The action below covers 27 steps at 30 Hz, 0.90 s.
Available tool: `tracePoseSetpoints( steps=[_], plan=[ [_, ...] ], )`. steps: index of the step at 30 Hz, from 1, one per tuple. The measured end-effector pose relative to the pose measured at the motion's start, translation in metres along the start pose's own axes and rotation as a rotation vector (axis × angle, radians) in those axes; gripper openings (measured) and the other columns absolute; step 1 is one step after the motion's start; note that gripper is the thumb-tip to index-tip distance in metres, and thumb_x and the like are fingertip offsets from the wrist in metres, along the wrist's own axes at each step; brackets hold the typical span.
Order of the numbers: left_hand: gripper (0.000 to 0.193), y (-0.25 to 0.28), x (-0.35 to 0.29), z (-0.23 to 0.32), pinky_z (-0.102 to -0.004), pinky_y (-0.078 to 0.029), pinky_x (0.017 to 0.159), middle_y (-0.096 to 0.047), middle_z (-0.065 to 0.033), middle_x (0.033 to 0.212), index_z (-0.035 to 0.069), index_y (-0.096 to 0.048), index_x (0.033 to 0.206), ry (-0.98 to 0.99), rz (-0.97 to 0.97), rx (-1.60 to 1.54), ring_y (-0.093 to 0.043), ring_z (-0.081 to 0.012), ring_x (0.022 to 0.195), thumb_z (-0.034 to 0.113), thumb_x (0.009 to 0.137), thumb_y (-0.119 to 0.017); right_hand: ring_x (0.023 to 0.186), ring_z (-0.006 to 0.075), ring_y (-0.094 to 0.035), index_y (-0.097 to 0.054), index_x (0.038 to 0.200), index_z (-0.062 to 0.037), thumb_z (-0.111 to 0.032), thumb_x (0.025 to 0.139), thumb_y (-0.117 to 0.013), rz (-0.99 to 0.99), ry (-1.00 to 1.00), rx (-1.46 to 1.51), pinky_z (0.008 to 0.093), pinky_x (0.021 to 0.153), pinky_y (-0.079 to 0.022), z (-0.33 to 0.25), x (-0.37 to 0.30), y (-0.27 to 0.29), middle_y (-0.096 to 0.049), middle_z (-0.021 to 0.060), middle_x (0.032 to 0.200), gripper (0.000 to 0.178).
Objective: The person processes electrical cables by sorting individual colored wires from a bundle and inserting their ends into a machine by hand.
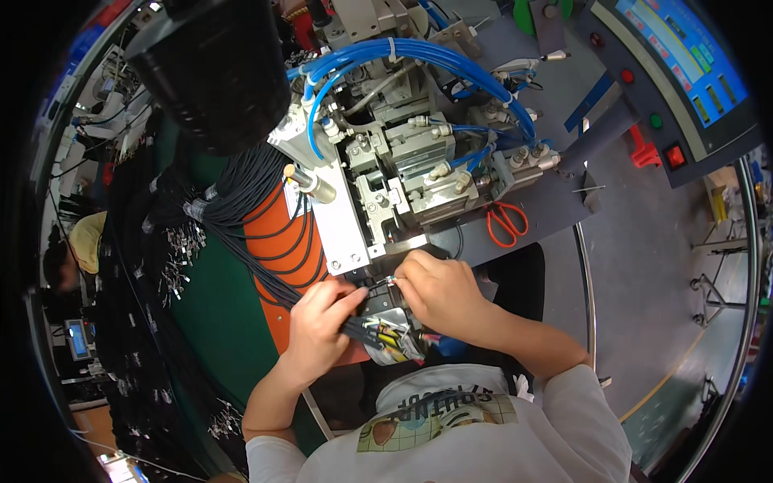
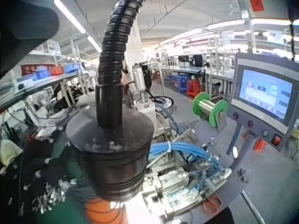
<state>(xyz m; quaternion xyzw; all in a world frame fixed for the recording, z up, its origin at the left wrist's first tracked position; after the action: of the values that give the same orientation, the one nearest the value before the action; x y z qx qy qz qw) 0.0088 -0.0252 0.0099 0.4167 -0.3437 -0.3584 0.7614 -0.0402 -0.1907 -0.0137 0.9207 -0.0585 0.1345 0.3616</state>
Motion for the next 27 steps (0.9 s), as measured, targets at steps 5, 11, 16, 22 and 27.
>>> tracePoseSetpoints(
  steps=[5,11,16,22,27],
  plan=[
    [0.047,0.003,-0.013,-0.010,-0.0385,-0.046,0.070,-0.055,-0.0114,0.086,0.000,-0.063,0.107,0.068,0.110,-0.041,-0.055,-0.0300,0.079,-0.007,0.060,-0.063,0.057,0.0248,-0.061,-0.061,0.093,-0.0032,-0.010,0.084,-0.065,0.012,-0.024,-0.044,0.0344,0.053,-0.049,-0.005,-0.007,0.004,-0.060,0.0066,0.087,0.012],
    [0.017,0.002,-0.005,-0.007,-0.0389,-0.049,0.063,-0.061,-0.0129,0.078,0.001,-0.058,0.094,0.069,0.145,-0.137,-0.062,-0.0309,0.071,0.004,0.080,-0.068,0.079,0.0268,-0.061,-0.062,0.115,-0.0051,-0.006,0.083,-0.068,-0.164,0.223,0.560,0.0335,0.068,-0.051,-0.027,-0.001,-0.005,-0.061,0.0109,0.096,0.033],
    [0.015,-0.001,-0.016,-0.019,-0.0346,-0.050,0.057,-0.064,-0.0106,0.072,0.001,-0.062,0.090,0.257,0.099,-0.323,-0.063,-0.0271,0.060,0.004,0.078,-0.071,0.076,0.0113,-0.063,-0.066,0.112,-0.0036,0.003,0.083,-0.063,-0.301,-0.052,0.763,0.0260,0.061,-0.049,-0.025,-0.007,-0.006,-0.064,0.0077,0.093,0.030],
    [0.031,0.011,-0.005,-0.006,-0.0329,-0.050,0.057,-0.066,-0.0118,0.078,0.001,-0.065,0.101,-0.050,0.023,-0.474,-0.064,-0.0247,0.063,0.004,0.072,-0.074,0.067,0.0063,-0.061,-0.063,0.108,0.0029,-0.002,0.092,-0.055,-0.143,-0.366,1.025,0.0179,0.056,-0.044,0.004,-0.020,-0.017,-0.065,0.0043,0.088,0.019],
    [0.049,0.005,-0.017,-0.005,-0.0359,-0.051,0.060,-0.065,-0.0136,0.084,0.002,-0.063,0.111,0.080,0.025,-0.555,-0.065,-0.0282,0.071,0.003,0.064,-0.077,0.067,0.0064,-0.061,-0.062,0.107,0.0035,-0.002,0.095,-0.052,-0.207,-0.480,1.164,0.0180,0.057,-0.045,-0.001,-0.020,-0.019,-0.063,0.0047,0.087,0.017]
  ],
)
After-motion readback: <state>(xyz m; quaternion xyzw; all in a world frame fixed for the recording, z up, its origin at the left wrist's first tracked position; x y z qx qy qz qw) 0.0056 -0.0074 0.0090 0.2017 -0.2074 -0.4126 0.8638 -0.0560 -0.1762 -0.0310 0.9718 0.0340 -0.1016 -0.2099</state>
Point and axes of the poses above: each hand's wrist, its own x-axis towards the middle knuckle, its own y-axis out of the back of the hand, z = x × y, the point moved 5 cm from there along x, towards the middle knuckle
